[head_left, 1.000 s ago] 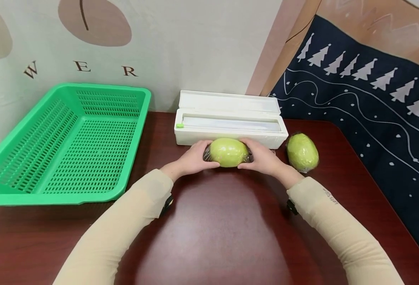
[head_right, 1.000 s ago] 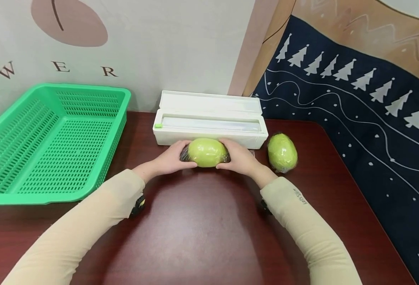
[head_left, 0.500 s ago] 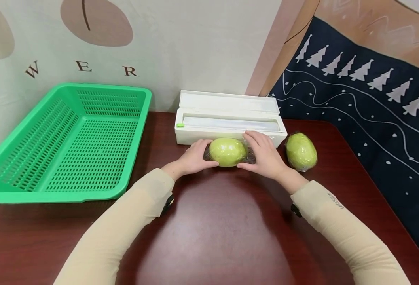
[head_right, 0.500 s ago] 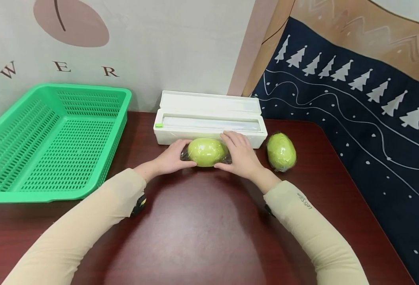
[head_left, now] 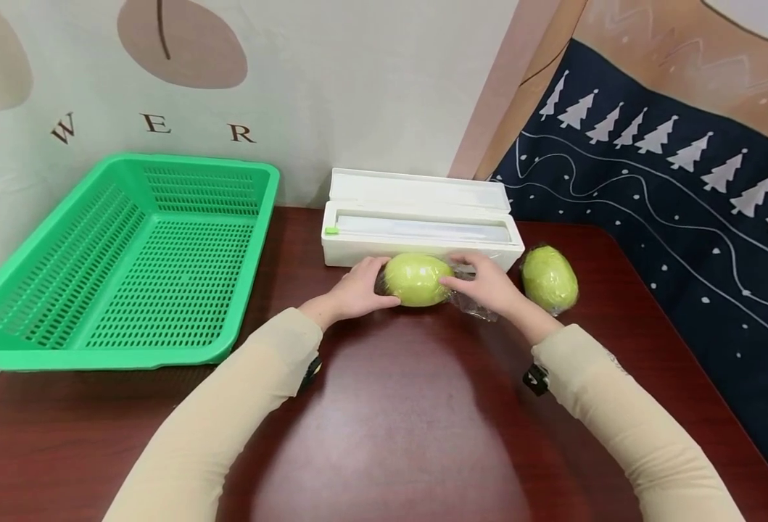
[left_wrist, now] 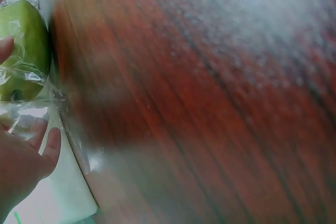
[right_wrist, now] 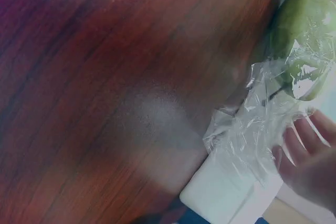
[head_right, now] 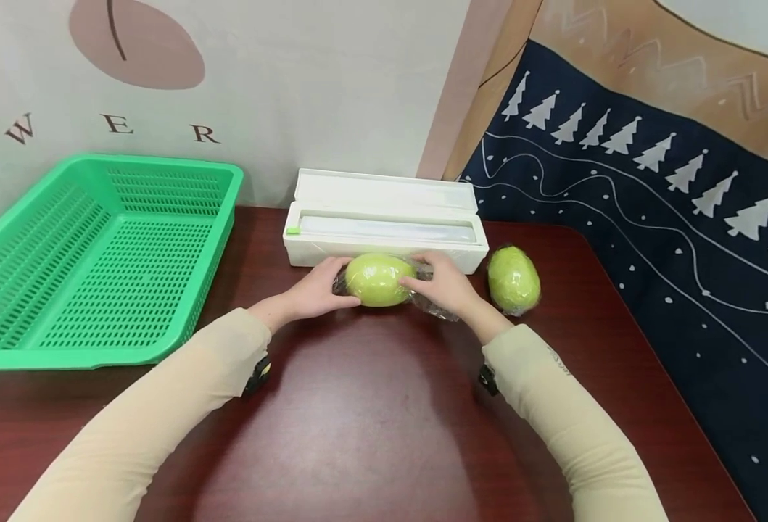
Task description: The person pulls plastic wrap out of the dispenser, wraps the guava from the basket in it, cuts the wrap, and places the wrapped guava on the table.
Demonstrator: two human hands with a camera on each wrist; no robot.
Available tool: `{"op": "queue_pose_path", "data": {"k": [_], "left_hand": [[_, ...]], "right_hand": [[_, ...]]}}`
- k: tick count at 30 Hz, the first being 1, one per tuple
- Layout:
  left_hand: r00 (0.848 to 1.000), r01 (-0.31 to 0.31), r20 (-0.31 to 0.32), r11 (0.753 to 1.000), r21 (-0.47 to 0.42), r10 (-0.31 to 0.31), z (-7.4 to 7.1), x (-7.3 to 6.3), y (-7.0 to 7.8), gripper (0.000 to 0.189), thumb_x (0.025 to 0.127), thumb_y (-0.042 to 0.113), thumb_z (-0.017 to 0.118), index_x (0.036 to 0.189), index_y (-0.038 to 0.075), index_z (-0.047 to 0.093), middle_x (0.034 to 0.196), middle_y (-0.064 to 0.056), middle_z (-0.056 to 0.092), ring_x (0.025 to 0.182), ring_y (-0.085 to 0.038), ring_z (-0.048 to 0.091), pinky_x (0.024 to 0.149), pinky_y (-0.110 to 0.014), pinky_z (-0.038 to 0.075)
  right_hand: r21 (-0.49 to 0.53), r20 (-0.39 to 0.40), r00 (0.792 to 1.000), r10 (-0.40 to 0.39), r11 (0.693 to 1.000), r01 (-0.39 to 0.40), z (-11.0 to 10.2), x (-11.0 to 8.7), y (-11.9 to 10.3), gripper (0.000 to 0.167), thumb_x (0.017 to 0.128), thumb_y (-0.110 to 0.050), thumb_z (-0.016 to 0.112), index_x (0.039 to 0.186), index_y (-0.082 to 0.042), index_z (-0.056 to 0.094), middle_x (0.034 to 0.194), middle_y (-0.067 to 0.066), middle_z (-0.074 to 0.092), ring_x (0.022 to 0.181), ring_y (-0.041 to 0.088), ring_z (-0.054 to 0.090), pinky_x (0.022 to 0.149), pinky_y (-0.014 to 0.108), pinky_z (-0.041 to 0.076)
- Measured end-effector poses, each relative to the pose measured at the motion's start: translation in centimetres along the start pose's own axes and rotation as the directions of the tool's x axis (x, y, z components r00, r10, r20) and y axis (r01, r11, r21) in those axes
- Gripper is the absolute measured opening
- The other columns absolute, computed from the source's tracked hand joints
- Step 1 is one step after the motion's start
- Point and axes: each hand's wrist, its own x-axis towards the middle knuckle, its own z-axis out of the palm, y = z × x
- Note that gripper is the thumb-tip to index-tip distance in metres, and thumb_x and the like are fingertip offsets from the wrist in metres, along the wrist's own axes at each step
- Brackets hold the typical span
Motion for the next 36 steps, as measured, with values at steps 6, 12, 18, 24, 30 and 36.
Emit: {"op": "queue_pose_path", "data": {"k": [6, 12, 18, 24, 30, 36], "left_hand": [[1.0, -0.006, 0.003, 1.0, 0.025, 0.006, 0.1, -0.3, 0.1, 0.078, 0.081, 0.038, 0.068, 0.142, 0.003, 0.033, 0.137, -0.017, 0.041, 0.129, -0.032, 0.038, 0.107, -0.049, 0.032], [0.997, 0.018, -0.074, 1.0, 0.017, -0.016, -0.5, -0.6, 0.0, 0.076, 0.081, 0.047, 0.065, 0.14, 0.008, 0.038, 0.136, -0.012, 0.046, 0.126, -0.027, 0.043, 0.105, -0.045, 0.036], [0.885, 0.101, -0.451, 0.993, -0.061, -0.118, -2.1, -0.6, -0.3, 0.036, 0.085, 0.03, 0.063, 0.112, 0.007, 0.057, 0.109, -0.01, 0.06, 0.103, -0.025, 0.056, 0.089, -0.04, 0.045], [0.741, 0.18, -0.615, 0.962, -0.205, -0.27, -3.2, -0.3, 0.2, 0.034, 0.085, 0.029, 0.063, 0.109, 0.006, 0.054, 0.102, -0.011, 0.057, 0.097, -0.028, 0.053, 0.084, -0.043, 0.043], [0.737, 0.144, -0.622, 0.961, -0.237, -0.264, -3.5, -0.6, 0.9, 0.03, 0.086, 0.028, 0.061, 0.107, 0.007, 0.056, 0.101, -0.011, 0.057, 0.093, -0.027, 0.054, 0.082, -0.042, 0.043], [0.823, 0.05, -0.55, 0.982, -0.181, -0.144, -3.2, -1.0, 1.7, 0.027, 0.085, 0.026, 0.061, 0.104, 0.007, 0.058, 0.101, -0.01, 0.058, 0.095, -0.025, 0.055, 0.084, -0.038, 0.045]], "right_hand": [[-0.161, -0.034, 0.992, -0.121, 0.98, 0.114, 0.2, -0.5, -1.1, 0.056, 0.085, -0.033, 0.067, 0.128, 0.0, 0.053, 0.13, 0.017, 0.054, 0.124, 0.031, 0.047, 0.105, 0.045, 0.037], [-0.24, -0.02, 0.989, -0.149, 0.961, 0.14, -0.2, -0.9, -1.7, 0.062, 0.079, -0.035, 0.073, 0.127, -0.001, 0.053, 0.125, 0.016, 0.056, 0.119, 0.031, 0.05, 0.101, 0.044, 0.04], [-0.332, 0.062, 0.982, -0.178, 0.924, 0.189, -0.5, -1.1, -2.1, 0.068, 0.075, -0.037, 0.076, 0.128, -0.002, 0.053, 0.125, 0.015, 0.057, 0.12, 0.032, 0.049, 0.103, 0.047, 0.036], [-0.36, 0.086, 0.979, -0.185, 0.911, 0.204, -0.3, -1.2, -2.2, 0.065, 0.072, -0.036, 0.078, 0.125, -0.006, 0.055, 0.125, 0.013, 0.056, 0.12, 0.03, 0.048, 0.101, 0.049, 0.035], [-0.355, 0.084, 0.972, -0.221, 0.904, 0.237, -0.3, -1.4, -2.5, 0.067, 0.072, -0.036, 0.078, 0.126, -0.005, 0.054, 0.124, 0.014, 0.055, 0.118, 0.029, 0.048, 0.1, 0.047, 0.038], [-0.369, 0.073, 0.961, -0.265, 0.888, 0.273, -0.3, -1.4, -2.6, 0.067, 0.071, -0.035, 0.08, 0.125, -0.003, 0.055, 0.12, 0.014, 0.054, 0.114, 0.029, 0.049, 0.097, 0.044, 0.04]]}}
